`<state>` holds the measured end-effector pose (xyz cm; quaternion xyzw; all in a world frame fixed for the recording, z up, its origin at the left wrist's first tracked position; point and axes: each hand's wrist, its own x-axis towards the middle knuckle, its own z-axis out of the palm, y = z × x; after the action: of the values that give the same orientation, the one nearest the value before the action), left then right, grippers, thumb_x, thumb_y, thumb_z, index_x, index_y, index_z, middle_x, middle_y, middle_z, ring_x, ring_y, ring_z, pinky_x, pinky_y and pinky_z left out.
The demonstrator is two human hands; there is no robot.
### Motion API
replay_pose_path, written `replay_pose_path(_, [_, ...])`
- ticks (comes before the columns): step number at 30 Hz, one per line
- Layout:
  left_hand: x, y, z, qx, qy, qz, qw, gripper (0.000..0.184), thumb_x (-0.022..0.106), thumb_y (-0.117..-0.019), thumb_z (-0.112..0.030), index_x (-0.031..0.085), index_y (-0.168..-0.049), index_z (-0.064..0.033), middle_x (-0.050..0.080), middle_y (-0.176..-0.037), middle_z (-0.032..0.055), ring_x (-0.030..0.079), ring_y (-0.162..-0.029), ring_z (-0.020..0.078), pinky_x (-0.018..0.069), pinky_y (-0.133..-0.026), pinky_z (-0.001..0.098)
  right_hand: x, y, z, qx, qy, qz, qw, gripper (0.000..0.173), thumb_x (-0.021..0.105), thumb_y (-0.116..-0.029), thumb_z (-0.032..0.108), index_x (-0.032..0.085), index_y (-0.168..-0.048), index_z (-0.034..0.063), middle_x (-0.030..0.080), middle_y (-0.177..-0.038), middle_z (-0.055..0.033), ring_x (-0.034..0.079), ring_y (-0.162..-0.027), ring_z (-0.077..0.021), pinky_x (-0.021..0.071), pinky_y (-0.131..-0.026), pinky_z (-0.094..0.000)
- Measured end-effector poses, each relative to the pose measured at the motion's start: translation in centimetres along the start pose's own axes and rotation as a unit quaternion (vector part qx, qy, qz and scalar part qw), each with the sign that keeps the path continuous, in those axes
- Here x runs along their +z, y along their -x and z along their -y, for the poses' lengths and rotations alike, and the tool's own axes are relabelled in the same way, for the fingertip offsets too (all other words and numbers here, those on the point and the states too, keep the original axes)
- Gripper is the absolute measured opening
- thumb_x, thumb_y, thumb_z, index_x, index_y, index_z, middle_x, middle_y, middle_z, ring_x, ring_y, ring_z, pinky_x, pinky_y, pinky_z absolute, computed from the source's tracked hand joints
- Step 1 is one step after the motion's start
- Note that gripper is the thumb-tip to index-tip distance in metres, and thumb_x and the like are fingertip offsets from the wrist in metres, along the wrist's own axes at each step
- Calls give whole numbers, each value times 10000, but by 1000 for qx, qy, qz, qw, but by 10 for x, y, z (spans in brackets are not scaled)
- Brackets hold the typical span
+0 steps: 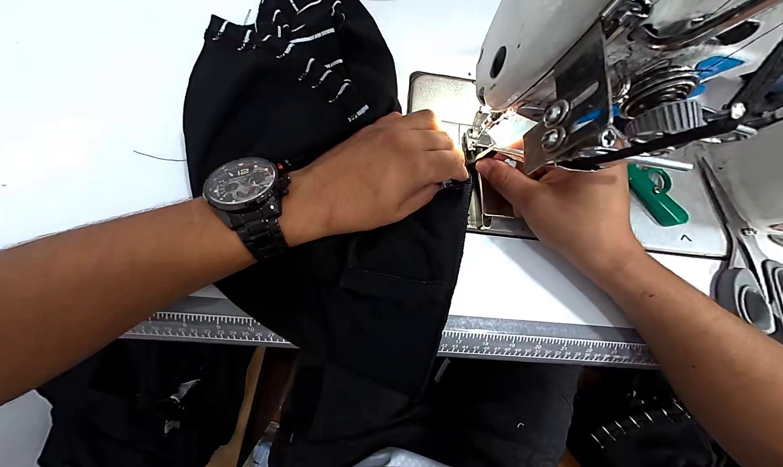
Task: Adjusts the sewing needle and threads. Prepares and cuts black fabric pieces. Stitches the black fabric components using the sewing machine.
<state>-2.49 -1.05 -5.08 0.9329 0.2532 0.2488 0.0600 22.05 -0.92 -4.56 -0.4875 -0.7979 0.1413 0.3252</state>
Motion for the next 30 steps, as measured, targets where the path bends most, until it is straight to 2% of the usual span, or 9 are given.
replay_pose_path(6, [2,-5,6,9,-9,-15,1000,286,490,-1001,-94,739,-1138,-61,729,-1072,108,642,-1097,295,493,-916,411,3,2,2,-3,26,-31,999,204,752,-887,338,722,-900,137,688,-814,32,607,-736,12,482,-702,-233])
replay_pose_path(12, [2,-5,5,5,-20,-20,1000,267,496,-994,-78,738,-1103,-48,729,-1031,129,655,-1081,314,505,-934,413,7,3,4,-23,79,-45,996,240,723,-899,354,699,-873,117,661,-756,-24,608,-695,-136,450,-654,-403])
replay_pose_path(15, [2,-5,4,5,-24,-23,999,261,499,-996,-74,740,-1095,-48,722,-1003,128,652,-1049,313,503,-912,415,9,3,4,-28,100,-50,993,254,699,-913,350,679,-811,118,616,-691,-25,572,-636,-154,420,-608,-407])
replay_pose_path(19, [2,-6,4,5,-30,-26,999,252,504,-997,-71,739,-1085,-46,725,-1010,128,656,-1066,308,504,-950,405,10,4,4,-34,112,-54,992,312,685,-928,351,641,-747,102,567,-629,-27,542,-591,-178,395,-585,-423])
replay_pose_path(23, [2,-6,3,0,-41,-22,999,266,494,-1003,-76,740,-1096,-37,723,-1047,133,652,-1049,319,503,-922,422,-1,9,7,-60,150,-35,986,356,630,-970,337,629,-732,73,536,-581,-58,523,-527,-229,377,-513,-439])
replay_pose_path(24, [1,-6,0,-10,-44,-12,999,282,483,-1011,-86,739,-1117,-36,722,-1079,138,651,-1072,332,504,-930,448,-9,16,12,-66,161,-17,985,353,621,-980,338,657,-776,53,549,-592,-75,539,-527,-253,385,-502,-454])
replay_pose_path(26, [1,-7,-6,-41,-51,-3,998,295,470,-1022,-89,737,-1135,-36,722,-1123,134,649,-1105,337,505,-956,460,-25,37,25,-53,137,26,989,269,630,-986,303,749,-1000,63,658,-739,-58,631,-640,-228,489,-552,-439])
replay_pose_path(28, [3,-6,-17,-73,-51,-8,996,290,471,-1027,-85,738,-1125,-32,727,-1123,124,651,-1091,317,503,-969,425,-26,69,42,-35,93,45,994,243,641,-982,290,746,-1090,99,694,-1003,-65,678,-883,-219,572,-699,-416])
replay_pose_path(30, [5,-7,-24,-91,-65,-13,994,294,467,-1036,-91,737,-1133,-28,723,-1119,123,650,-1076,308,502,-966,400,-13,98,51,-26,64,40,997,325,659,-946,348,750,-1168,130,670,-1221,-66,631,-1095,-247,531,-839,-459])
